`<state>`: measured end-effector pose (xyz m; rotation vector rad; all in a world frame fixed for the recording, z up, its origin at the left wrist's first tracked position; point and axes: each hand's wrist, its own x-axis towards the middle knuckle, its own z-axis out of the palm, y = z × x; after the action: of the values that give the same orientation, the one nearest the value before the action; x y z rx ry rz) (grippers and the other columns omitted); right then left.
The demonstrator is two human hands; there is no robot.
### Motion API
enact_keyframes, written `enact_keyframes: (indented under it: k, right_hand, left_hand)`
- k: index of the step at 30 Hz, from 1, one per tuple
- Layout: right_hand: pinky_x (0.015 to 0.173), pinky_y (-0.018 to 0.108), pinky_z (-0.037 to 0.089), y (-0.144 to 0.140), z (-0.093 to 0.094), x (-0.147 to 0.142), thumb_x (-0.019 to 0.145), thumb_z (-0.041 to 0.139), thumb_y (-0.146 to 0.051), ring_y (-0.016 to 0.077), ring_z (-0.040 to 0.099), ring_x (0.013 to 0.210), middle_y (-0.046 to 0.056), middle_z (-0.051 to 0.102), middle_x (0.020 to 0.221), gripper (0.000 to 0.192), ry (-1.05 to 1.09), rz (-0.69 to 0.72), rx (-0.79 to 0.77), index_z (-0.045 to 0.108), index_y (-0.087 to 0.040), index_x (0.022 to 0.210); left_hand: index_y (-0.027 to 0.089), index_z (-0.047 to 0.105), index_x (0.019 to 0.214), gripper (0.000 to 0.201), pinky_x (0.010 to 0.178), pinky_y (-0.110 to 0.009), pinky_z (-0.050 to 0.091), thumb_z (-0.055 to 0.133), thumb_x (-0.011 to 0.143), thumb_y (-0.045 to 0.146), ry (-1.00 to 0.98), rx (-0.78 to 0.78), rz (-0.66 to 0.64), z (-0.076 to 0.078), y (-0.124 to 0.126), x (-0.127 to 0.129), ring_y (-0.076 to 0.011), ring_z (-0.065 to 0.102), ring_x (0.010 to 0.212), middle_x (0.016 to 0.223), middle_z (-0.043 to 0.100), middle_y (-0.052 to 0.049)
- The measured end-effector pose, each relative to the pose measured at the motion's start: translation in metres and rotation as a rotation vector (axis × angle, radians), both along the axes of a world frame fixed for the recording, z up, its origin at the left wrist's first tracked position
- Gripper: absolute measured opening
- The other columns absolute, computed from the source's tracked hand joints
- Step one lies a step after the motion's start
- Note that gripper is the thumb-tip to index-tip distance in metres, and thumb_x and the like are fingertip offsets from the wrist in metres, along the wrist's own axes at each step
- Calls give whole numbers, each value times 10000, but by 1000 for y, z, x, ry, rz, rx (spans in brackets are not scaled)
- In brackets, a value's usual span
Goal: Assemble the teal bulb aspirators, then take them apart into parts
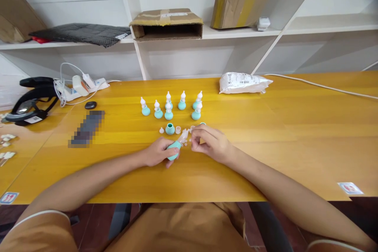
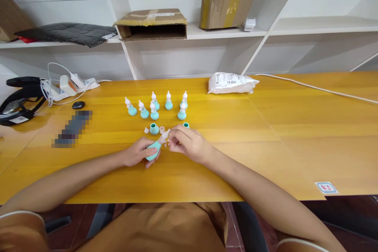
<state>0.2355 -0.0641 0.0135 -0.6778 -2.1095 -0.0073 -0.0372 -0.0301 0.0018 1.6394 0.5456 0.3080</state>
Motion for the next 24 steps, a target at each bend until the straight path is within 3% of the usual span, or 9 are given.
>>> enact_keyframes:
  k: [3, 6, 9, 14, 19, 22, 24]
  right_hand:
    - [644, 251, 486, 4, 10, 14, 1033, 649, -90, 131, 639, 683, 22, 738, 919, 141, -126, -42, -114, 661, -230, 1024]
    - [586, 280, 364, 8, 12, 23, 1009, 594, -69, 125, 592, 619, 15, 749, 879, 176, -424, -126, -65, 674, -212, 947]
    - [574, 328, 294, 11, 3, 20, 1054, 569, -103, 141, 580, 611, 62, 779, 929, 202, -646, -195, 23, 702, -180, 922]
    - [577, 366, 251, 10, -11, 8, 1091, 590, -115, 152, 574, 611, 101, 796, 1015, 215, -808, -271, 41, 739, -155, 941]
    - [601, 347, 324, 8, 0, 16, 1145, 575, -204, 164, 630, 667, 82, 798, 1005, 233, -709, -238, -14, 758, -167, 1006]
    - [635, 318, 410, 7, 12, 20, 1156, 528, -216, 170, 669, 712, 79, 796, 1017, 238, -460, -256, -101, 760, -176, 1121]
    - [701, 306, 497, 7, 16, 18, 1164, 511, -238, 180, 707, 781, 95, 791, 1068, 246, -258, -191, -233, 747, -183, 1205]
  left_hand:
    - [168, 651, 847, 648, 654, -284, 511, 632, 1032, 789, -66, -70, 47, -1, 0, 0, -149, 600, 517, 571, 672, -14]
    - [168, 651, 844, 638, 649, -292, 523, 650, 1023, 780, -104, -106, 47, -3, 1, 0, -147, 586, 496, 573, 677, -19]
    - [171, 647, 836, 621, 639, -289, 518, 641, 1042, 757, -107, -95, 29, -5, 2, 0, -148, 592, 503, 582, 681, -24]
    - [170, 647, 847, 616, 640, -285, 517, 632, 1053, 750, -100, -76, 11, -8, 4, 0, -156, 611, 532, 579, 671, -19]
    - [173, 639, 854, 618, 633, -276, 497, 621, 1057, 757, -69, -39, 8, -6, 3, 0, -155, 608, 547, 580, 666, -14]
    - [177, 625, 836, 661, 617, -266, 476, 599, 1043, 804, -37, -6, 0, -2, 2, 0, -146, 599, 545, 597, 667, -12]
    - [178, 628, 844, 689, 612, -261, 473, 582, 1032, 839, 2, 23, -13, -1, 2, -1, -145, 604, 549, 605, 676, -15]
